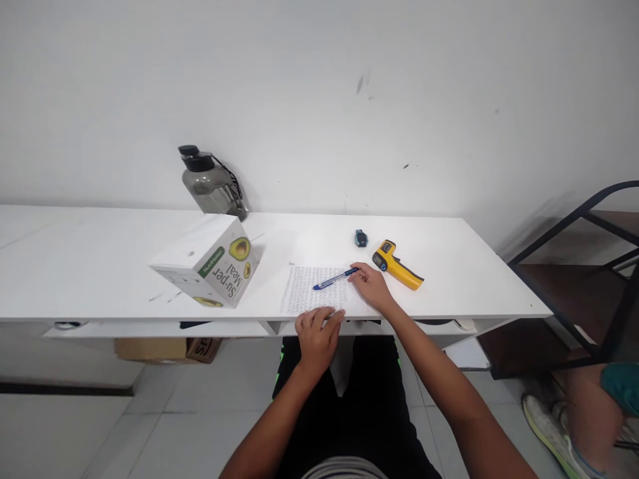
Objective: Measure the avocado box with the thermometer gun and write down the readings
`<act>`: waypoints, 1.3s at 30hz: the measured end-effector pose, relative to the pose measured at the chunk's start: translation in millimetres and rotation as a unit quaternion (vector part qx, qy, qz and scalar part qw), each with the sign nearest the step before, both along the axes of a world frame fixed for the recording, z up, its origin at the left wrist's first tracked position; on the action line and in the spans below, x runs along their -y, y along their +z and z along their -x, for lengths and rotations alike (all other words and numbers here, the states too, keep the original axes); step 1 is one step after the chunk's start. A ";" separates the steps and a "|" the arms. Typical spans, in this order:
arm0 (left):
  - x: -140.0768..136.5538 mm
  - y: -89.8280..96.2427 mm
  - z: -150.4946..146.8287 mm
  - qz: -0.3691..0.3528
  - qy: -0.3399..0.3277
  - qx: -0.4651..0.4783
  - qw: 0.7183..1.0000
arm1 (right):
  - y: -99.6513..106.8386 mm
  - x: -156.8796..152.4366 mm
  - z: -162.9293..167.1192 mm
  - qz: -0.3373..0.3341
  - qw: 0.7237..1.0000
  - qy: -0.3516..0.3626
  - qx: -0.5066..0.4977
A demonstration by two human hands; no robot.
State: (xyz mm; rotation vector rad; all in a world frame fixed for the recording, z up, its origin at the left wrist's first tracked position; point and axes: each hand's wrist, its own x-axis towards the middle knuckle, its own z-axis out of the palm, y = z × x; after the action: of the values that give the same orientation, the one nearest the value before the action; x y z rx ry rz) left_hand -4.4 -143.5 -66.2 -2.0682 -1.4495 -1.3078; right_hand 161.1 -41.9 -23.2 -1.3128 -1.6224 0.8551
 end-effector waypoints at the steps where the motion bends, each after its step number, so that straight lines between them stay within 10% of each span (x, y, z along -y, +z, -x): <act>1: 0.2 0.9 0.1 0.001 -0.002 0.000 1.000 | 0.6 0.3 0.1 0.003 1.000 -0.001 0.000; 27: 2.8 13.9 3.1 0.029 -0.019 0.009 0.999 | 4.8 3.8 -0.3 0.006 1.000 0.007 -0.001; 39: 2.5 50.8 4.6 0.193 -0.012 -0.059 0.979 | 10.7 8.4 1.3 -0.068 0.993 -0.032 0.092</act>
State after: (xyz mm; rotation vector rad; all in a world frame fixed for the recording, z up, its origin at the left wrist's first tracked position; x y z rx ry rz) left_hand -8.9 -146.0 -15.4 -2.3588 -1.7384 -0.9470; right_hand 159.8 -50.3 -12.5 -1.3719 -1.7392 0.5891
